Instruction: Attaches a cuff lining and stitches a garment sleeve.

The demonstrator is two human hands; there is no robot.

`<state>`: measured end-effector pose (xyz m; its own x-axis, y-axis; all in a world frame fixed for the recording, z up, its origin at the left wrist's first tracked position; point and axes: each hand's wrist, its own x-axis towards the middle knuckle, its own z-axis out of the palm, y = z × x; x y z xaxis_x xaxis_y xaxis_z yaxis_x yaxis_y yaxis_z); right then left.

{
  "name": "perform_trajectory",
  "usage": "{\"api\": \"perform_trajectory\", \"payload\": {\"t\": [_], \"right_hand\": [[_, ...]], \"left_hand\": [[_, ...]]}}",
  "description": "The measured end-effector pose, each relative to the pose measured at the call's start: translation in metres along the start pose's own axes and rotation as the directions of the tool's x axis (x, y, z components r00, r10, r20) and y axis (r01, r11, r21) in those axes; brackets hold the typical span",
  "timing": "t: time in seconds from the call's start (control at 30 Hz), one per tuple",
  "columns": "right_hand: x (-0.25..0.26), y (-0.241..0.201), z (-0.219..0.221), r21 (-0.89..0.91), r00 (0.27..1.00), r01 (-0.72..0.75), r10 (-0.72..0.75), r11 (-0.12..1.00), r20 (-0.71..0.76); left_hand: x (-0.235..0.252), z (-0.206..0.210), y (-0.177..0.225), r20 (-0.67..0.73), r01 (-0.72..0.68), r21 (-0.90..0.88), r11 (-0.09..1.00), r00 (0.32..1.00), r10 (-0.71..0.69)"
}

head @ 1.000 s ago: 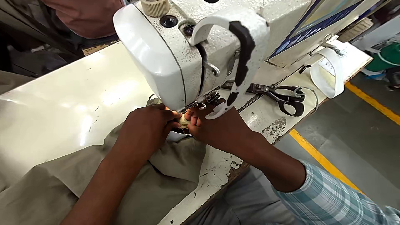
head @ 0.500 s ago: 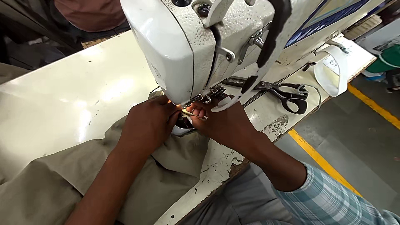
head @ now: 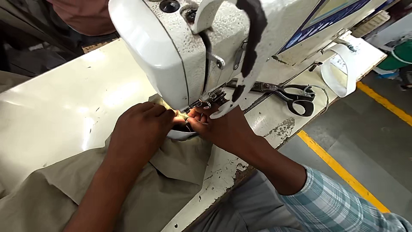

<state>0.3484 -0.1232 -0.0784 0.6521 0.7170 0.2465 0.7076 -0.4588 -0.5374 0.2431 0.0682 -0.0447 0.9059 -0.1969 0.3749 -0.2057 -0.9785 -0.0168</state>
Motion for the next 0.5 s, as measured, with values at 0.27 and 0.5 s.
{"api": "perform_trajectory", "payload": {"t": [0.27, 0.5], "right_hand": [[-0.0019, -0.0026, 0.0031, -0.027, 0.998, 0.047, -0.048, 0.999, -0.047], [-0.0030, -0.0014, -0.0040, 0.038, 0.998, 0.067, -0.067, 0.997, 0.003]], "left_hand": [[0.0014, 0.0036, -0.0038, 0.045, -0.072, 0.012, 0.997, 0.996, 0.072], [0.0085, 0.0006, -0.0050, 0.150, -0.014, -0.007, 1.000, 0.989, 0.014]]}}
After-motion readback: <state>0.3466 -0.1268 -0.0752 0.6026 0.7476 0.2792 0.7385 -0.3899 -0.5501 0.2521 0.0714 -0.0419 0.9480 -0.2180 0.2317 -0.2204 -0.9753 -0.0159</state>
